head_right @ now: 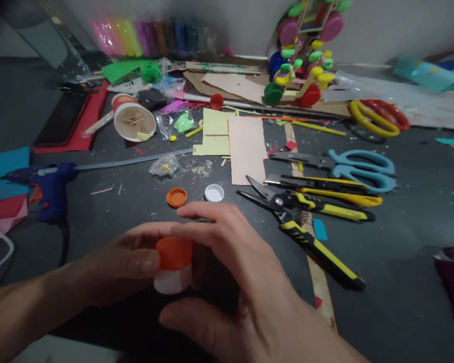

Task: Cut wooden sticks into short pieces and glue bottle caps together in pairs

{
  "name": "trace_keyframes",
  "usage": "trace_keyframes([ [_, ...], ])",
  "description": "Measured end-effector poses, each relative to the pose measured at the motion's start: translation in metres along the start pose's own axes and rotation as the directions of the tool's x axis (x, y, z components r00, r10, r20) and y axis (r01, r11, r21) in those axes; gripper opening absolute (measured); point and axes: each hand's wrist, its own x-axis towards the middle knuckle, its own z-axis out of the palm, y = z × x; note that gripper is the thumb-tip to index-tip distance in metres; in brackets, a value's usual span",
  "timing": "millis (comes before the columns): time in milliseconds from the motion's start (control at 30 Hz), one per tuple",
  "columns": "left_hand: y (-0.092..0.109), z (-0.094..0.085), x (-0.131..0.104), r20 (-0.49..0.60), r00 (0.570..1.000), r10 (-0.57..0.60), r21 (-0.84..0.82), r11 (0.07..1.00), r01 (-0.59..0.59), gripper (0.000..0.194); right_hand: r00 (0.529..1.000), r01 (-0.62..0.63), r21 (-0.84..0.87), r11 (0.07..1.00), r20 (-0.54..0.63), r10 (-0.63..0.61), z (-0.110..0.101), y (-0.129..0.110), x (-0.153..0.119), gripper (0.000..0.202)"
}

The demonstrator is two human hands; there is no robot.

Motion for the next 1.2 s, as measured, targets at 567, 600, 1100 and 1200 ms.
trace_keyframes([
  [567, -0.0031, -0.0074, 0.0016, 0.047, 0.999, 0.017, -0.007, 1.000, -0.016, 0.028, 0.993, -0.104, 0.284, 0.953, 0.079, 0.085, -0.0022, 0.0038, 0.0071, 0.035],
  [600, -0.0034, -0.0081, 0.0016, 0.047, 0.999, 0.010, -0.010, 1.000, -0.009, 0.028, 0.993, -0.107, 0.288, 0.952, 0.082, 0.087, -0.0022, 0.0040, 0.0067, 0.036],
  [1100, 0.0037, -0.0005, 0.0035, 0.040, 0.997, -0.073, -0.003, 0.997, 0.073, 0.027, 0.993, -0.108, 0.340, 0.934, 0.079, 0.086, 0.0016, 0.0017, 0.0049, 0.030],
  [1200, 0.0022, -0.0016, 0.0035, 0.032, 0.997, -0.070, 0.004, 0.998, 0.070, 0.027, 0.993, -0.111, 0.356, 0.928, 0.071, 0.091, 0.0032, -0.0003, 0.0063, 0.030],
])
